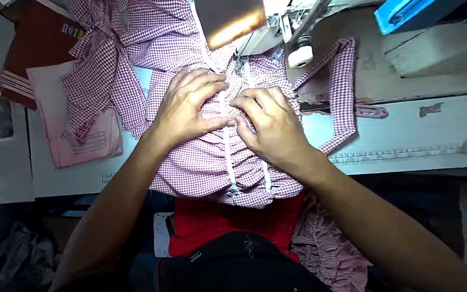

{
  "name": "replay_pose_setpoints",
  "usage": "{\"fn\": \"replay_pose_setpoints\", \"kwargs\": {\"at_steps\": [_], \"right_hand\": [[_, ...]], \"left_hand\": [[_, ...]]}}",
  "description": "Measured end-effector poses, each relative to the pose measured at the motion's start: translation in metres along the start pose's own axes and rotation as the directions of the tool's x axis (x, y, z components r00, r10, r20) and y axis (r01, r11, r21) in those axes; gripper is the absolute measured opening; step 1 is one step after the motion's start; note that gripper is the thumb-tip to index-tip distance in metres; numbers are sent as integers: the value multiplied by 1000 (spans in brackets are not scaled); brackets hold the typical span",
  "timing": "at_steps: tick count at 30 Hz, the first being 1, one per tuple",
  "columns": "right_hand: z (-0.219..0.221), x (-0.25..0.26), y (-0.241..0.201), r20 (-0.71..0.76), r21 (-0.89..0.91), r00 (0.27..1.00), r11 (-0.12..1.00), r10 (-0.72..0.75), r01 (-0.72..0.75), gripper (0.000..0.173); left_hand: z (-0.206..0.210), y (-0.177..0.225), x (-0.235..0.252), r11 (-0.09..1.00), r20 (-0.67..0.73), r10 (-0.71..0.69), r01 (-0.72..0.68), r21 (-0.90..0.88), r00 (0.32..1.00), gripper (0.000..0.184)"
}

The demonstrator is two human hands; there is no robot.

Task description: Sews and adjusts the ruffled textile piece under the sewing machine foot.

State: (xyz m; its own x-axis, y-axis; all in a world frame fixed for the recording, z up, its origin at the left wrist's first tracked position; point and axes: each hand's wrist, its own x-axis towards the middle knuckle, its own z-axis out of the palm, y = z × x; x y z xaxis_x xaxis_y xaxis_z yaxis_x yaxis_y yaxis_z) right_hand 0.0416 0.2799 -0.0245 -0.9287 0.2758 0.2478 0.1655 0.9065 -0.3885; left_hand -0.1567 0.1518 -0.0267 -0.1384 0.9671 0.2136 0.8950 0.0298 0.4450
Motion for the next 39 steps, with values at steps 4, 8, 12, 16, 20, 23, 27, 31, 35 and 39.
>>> {"fn": "replay_pose_setpoints", "kwargs": {"at_steps": [4, 8, 12, 16, 20, 23, 27, 31, 35, 39], "right_hand": [[-7, 0, 0, 85, -81, 992, 993, 89, -83, 46], [-7, 7, 4, 83, -133, 982, 978, 170, -158, 51], [-11, 10, 8, 68, -217, 973, 955, 222, -203, 54], [-7, 19, 15, 27, -246, 974, 946, 227, -213, 52], [-10, 18, 10, 44, -234, 968, 944, 247, -231, 52], [-17, 3, 1, 56, -177, 980, 968, 190, -177, 51], [-16, -3, 0, 94, -125, 987, 985, 129, -116, 53], [-16, 8, 1, 90, -182, 975, 966, 204, -186, 58], [-11, 29, 16, 85, -304, 936, 904, 341, -301, 48], [-11, 31, 19, 65, -327, 923, 882, 379, -339, 44]], "left_hand": [[-3, -5, 10, 989, 131, -87, 70, 131, 988, 100], [-3, -11, 29, 975, 198, -141, 101, 197, 970, 112], [0, -16, 47, 971, 227, -152, 101, 218, 962, 114], [5, -27, 62, 970, 248, -130, 72, 232, 960, 110], [6, -28, 60, 971, 236, -134, 80, 225, 962, 105], [2, -11, 38, 966, 227, -158, 103, 236, 961, 112], [2, 6, 14, 954, 223, -225, 169, 246, 948, 113], [3, -1, 28, 942, 242, -252, 180, 285, 937, 123], [0, -14, 64, 944, 289, -231, 143, 296, 929, 115], [1, -20, 72, 960, 275, -146, 69, 271, 950, 111]]}}
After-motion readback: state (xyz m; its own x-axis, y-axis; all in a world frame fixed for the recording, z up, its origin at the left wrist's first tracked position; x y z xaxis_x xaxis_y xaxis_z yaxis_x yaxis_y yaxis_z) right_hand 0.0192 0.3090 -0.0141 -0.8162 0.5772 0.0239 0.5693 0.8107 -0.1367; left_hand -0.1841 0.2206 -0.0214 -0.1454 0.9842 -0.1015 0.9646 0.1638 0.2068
